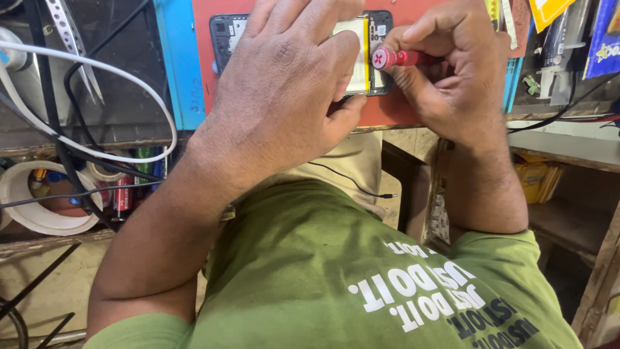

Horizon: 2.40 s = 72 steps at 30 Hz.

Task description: The person uses a red screwdriver to remove screws from the internal frame of a disassembled smartphone. They carefully unscrew multiple fasteners around the camera module and battery area, then lift and set aside the camera module. The person continues to remove additional screws from the phone's internal chassis.

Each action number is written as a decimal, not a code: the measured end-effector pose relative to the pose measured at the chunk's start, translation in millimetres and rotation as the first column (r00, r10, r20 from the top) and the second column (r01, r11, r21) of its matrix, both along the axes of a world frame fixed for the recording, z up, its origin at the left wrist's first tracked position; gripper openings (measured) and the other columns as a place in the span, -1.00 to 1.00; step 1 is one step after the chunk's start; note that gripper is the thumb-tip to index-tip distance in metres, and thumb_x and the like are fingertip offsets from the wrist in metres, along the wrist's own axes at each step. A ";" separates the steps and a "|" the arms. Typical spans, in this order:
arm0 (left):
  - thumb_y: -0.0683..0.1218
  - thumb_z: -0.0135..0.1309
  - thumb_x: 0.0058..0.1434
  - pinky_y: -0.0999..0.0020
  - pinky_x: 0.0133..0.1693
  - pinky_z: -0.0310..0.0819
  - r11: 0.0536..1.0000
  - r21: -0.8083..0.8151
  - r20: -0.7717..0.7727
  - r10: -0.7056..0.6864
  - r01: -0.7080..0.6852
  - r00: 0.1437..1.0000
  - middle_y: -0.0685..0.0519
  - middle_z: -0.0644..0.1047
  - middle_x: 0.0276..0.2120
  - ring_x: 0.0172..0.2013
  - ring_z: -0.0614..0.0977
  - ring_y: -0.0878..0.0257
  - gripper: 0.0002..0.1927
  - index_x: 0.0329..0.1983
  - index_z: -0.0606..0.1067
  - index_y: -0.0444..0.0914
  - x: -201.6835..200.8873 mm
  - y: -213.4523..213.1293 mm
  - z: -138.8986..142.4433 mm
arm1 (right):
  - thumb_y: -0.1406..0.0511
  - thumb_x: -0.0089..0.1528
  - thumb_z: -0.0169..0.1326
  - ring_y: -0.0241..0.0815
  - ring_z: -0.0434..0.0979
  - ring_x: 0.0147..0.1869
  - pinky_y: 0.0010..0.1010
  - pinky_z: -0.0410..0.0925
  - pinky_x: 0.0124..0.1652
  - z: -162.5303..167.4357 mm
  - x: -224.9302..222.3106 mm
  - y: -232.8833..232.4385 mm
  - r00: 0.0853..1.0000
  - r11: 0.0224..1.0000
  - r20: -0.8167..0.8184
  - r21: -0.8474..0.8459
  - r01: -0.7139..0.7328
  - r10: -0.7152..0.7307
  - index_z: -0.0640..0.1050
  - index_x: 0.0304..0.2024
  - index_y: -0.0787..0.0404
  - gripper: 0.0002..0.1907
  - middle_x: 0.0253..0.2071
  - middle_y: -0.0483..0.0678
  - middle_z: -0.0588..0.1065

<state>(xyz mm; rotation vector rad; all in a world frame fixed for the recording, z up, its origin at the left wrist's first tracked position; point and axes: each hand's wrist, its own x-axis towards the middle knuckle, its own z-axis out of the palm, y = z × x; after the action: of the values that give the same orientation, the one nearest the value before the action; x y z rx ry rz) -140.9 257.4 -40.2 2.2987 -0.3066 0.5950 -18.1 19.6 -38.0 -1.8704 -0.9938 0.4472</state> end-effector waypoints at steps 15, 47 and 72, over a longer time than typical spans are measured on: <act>-0.04 0.32 0.20 -0.01 0.17 0.26 1.000 0.016 -0.025 0.023 -0.022 0.999 -0.12 0.44 0.05 0.13 0.44 -0.07 -0.73 -0.24 0.49 -0.29 -15.8 9.6 -7.5 | 0.63 0.13 0.19 -0.13 0.70 -0.10 -0.24 0.41 0.05 50.5 -21.1 44.0 0.739 0.931 0.616 -0.362 -0.040 0.271 0.46 -0.08 0.34 -0.65 -0.16 0.01 0.65; 0.00 0.32 0.24 -0.02 0.22 0.25 0.995 0.089 -0.060 -0.038 0.043 0.997 -0.08 0.43 0.19 0.19 0.42 -0.05 -0.62 0.07 0.60 -0.22 61.1 -58.2 59.4 | 0.42 0.45 0.16 0.10 0.77 -0.04 -0.23 0.56 -0.04 18.3 22.7 -56.1 0.904 0.892 0.304 0.426 0.154 -0.301 -0.04 0.54 -0.21 -0.16 0.00 0.21 0.57; -0.02 0.30 0.20 -0.04 0.22 0.23 0.997 0.055 -0.099 -0.046 0.052 0.994 -0.07 0.43 0.18 0.19 0.42 -0.06 -0.60 0.07 0.58 -0.23 51.9 -61.9 60.3 | 0.53 0.46 0.22 -0.01 0.58 0.04 -0.43 0.60 -0.05 64.1 19.8 -39.3 0.840 0.970 0.512 0.234 0.066 -0.181 0.11 0.42 0.12 -0.33 0.13 0.28 0.35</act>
<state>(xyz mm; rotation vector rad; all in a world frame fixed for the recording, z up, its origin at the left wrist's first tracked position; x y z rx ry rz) -89.0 195.5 20.1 2.3598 -0.3363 0.4534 1.7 -19.7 26.1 -1.8863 -1.2131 -0.2719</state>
